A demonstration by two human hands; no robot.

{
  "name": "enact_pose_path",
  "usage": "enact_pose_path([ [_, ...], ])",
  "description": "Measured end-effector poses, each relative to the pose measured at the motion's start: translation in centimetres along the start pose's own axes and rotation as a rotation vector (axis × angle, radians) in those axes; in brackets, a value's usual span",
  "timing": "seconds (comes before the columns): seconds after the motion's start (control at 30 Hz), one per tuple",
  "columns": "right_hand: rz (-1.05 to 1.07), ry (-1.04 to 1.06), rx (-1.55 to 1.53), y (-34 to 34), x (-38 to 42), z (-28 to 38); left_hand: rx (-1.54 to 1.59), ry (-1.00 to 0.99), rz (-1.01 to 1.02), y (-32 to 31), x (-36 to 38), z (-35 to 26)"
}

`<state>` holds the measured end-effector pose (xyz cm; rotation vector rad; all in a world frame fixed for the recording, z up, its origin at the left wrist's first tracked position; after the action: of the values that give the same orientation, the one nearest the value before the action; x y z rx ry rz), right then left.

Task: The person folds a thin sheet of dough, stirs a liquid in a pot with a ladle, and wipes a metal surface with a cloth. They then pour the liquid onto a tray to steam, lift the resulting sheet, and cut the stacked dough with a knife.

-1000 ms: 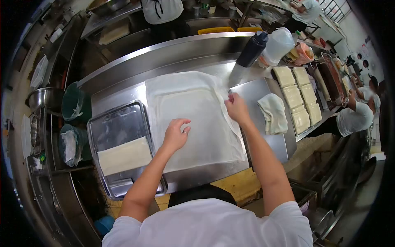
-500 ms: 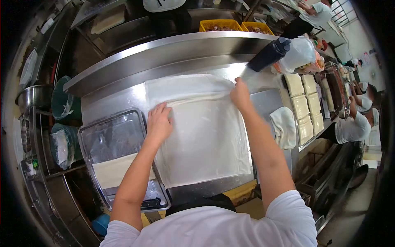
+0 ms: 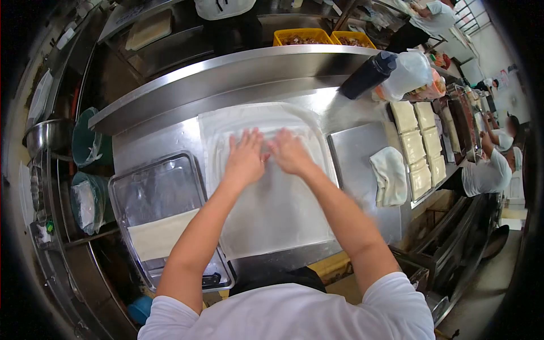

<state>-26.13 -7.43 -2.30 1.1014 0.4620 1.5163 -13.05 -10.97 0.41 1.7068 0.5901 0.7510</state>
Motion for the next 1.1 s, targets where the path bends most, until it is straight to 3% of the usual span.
enact_pose_path([
  [0.1, -0.124, 0.028, -0.118, -1.0, 0.2, 1.8, -0.003, -0.051, 0.027, -1.1, 1.1, -2.1],
  [0.17, -0.134, 0.017, -0.051, -0.7, -0.3, 1.9, -0.027, -0.027, -0.022, -1.3, 0.2, -1.7],
  [0.27, -0.142, -0.023, 0.037, -0.6, 0.8, 1.6, -0.043, 0.071, 0.072, -1.0, 1.1, -0.4],
  [0.37, -0.199, -0.093, 0.226, 1.1, 4.1, -3.7, -0.069, 0.133, -0.034, -0.7, 3.9, 4.9],
  [0.47, -0.195, -0.131, 0.41, 4.8, 5.5, -6.5, -0.225, 0.242, 0.036, 1.6, 6.5, 9.3],
  [0.57, -0.338, 0.004, 0.392, 8.3, 4.2, -5.4, -0.289, 0.295, -0.036, 3.9, 5.9, 10.8],
  [0.67, -0.525, 0.097, 0.253, 10.2, 0.7, -6.2, -0.107, 0.29, -0.289, 4.0, 3.1, 13.4],
  [0.7, -0.58, 0.105, 0.201, 10.5, -0.2, -6.7, -0.107, 0.322, -0.279, 3.6, 2.2, 14.1],
  [0.8, -0.454, -0.099, 0.262, 10.2, -2.1, -7.5, -0.032, 0.394, -0.266, 3.2, 0.4, 15.9],
  [0.87, -0.53, -0.071, 0.195, 10.3, -2.7, -8.4, 0.117, 0.404, -0.272, 3.3, 0.2, 16.4],
  [1.0, -0.823, 0.098, 0.011, 12.1, 1.2, -7.7, 0.335, 0.387, -0.658, 3.7, 2.8, 16.9],
  [1.1, -0.824, 0.092, -0.1, 11.9, 6.0, -8.8, 0.496, 0.347, -0.786, 5.8, 8.5, 14.7],
])
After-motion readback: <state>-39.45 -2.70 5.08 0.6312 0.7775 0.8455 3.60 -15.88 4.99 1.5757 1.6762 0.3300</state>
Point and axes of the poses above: each hand's wrist, its own x-axis away from the middle knuckle, its own y-axis out of the back of the hand, z = x × y, the point moved 8 cm from there along -x, towards the middle knuckle, and after that the axes turned 7 degrees about -x, right-handed, at the moved point
